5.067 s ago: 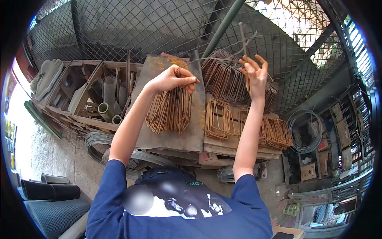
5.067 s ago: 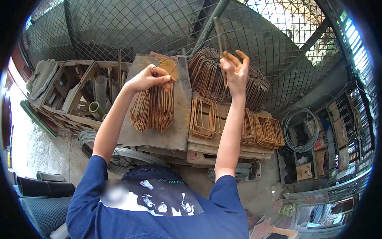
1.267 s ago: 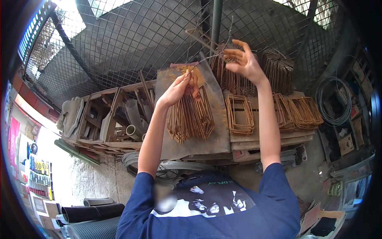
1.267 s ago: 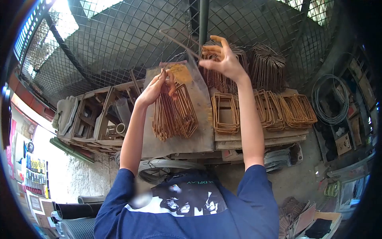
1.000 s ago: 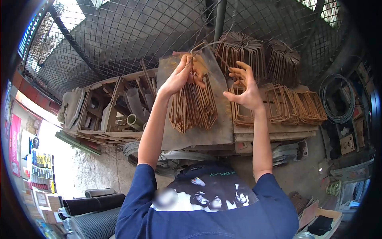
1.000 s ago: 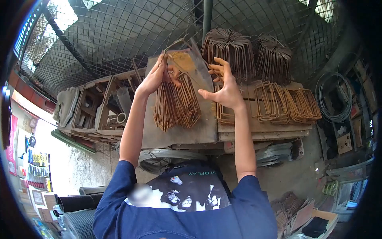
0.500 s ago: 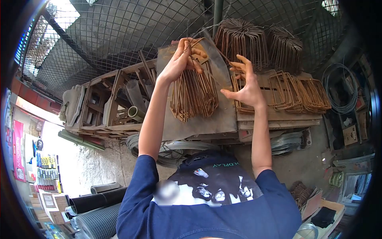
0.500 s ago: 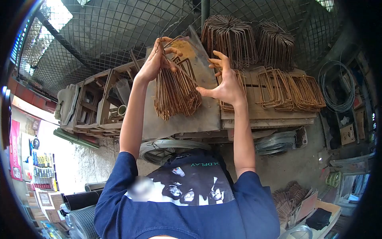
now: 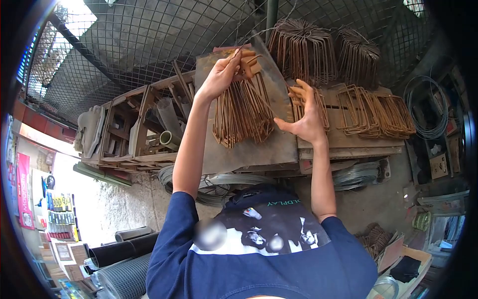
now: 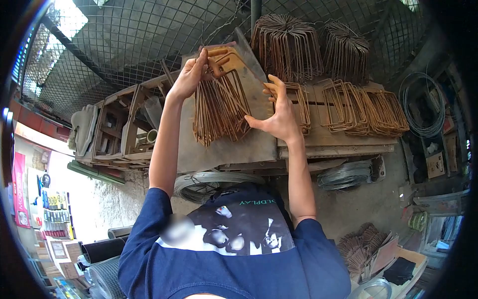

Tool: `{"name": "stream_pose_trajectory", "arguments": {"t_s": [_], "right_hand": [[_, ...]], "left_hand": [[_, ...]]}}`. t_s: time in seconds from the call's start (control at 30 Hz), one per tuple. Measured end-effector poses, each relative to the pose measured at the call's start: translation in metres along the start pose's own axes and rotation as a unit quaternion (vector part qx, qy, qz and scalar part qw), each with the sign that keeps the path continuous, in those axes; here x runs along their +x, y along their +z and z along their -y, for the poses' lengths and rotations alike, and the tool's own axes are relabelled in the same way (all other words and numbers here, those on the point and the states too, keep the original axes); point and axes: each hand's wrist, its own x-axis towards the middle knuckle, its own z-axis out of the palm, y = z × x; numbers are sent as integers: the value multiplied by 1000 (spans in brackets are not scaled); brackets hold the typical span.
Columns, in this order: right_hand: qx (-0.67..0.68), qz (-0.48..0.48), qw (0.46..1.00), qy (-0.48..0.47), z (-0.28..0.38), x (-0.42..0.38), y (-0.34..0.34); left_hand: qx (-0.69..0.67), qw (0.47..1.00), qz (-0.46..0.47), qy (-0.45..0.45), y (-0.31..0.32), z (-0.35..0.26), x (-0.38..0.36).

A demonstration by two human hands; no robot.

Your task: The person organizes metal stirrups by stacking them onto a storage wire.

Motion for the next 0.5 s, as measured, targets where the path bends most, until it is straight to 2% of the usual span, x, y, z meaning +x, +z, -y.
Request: {"name": "stream_pose_trajectory", "arguments": {"t_s": [0.1, 0.3, 0.5], "right_hand": [[16, 0, 1000, 26, -7, -6, 6], [34, 2, 998, 44, -24, -19, 31], [35, 11, 995, 89, -37, -29, 49]], "left_hand": [[-42, 998, -17, 41, -6, 15, 6], [38, 995, -22, 93, -1, 4, 5], [-59, 993, -33, 95, 5, 9, 11]]}}
